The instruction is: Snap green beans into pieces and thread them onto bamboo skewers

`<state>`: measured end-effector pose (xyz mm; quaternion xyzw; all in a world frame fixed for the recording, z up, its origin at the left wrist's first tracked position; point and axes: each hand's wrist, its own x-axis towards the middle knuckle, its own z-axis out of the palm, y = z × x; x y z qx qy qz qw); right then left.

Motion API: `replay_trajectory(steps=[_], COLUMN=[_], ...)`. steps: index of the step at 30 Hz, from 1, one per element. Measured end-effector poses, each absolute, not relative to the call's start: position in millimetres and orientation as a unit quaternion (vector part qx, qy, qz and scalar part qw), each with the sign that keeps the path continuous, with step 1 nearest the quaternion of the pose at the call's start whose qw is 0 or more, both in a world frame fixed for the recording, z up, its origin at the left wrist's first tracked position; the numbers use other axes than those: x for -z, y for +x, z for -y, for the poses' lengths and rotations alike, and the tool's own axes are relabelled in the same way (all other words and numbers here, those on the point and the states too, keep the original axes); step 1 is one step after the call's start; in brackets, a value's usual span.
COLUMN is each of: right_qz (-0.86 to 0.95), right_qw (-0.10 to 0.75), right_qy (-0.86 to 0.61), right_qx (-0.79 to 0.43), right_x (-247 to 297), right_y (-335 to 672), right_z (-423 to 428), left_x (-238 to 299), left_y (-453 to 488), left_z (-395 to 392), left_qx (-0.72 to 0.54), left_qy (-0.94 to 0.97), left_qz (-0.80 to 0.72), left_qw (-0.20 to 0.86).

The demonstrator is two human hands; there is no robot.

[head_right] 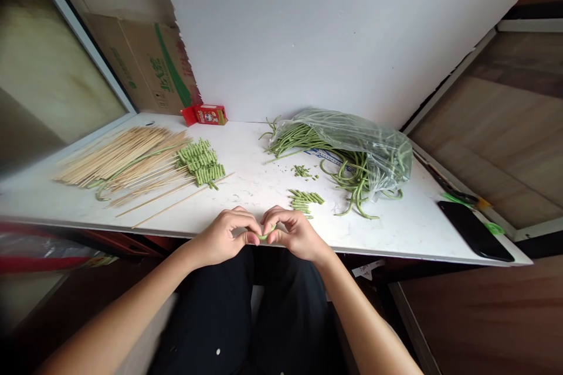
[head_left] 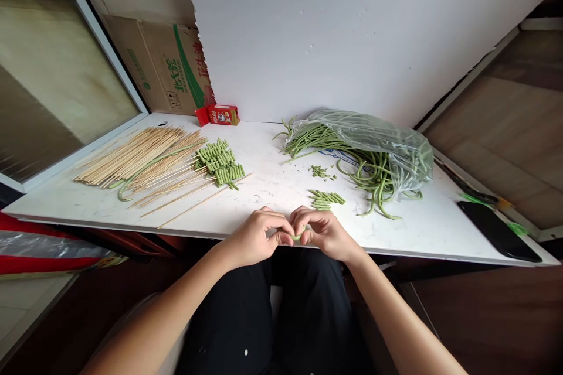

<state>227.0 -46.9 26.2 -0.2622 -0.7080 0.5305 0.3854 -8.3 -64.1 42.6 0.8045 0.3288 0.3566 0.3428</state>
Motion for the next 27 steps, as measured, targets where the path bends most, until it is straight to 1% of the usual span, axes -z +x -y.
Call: replay_trajectory(steps=[4,10,14,19,27], right_qz=[0.736,0.741,0.755,0.786,0.798], right_qw=[0.423,0.426,0.433,0.431,0.432], right_qy=[-0.325,-0.360,-0.369,-0.374,-0.366], right_qx=[-0.416,-0.374,-0.325,-0.237,-0.206], right_x=[-30,-31,-33,-34,-37], right_y=[235,230,223,218,218], right_z=[43,45,50,54,56], left_x=[-37,-34,-35,-36,-37], left_y=[-13,-11,-9,-8,-11], left_z=[55,52,54,57,57], left_qx=[-0.411,-0.461,-0.445,-0.366,-0.361], left_qy=[0.792,0.812,0.822,0.855,0.848], left_qz=[-0.371,-0.332,-0.340,-0.365,-0.387], left_qw=[0.257,0.129,0.104,0.040,0.009])
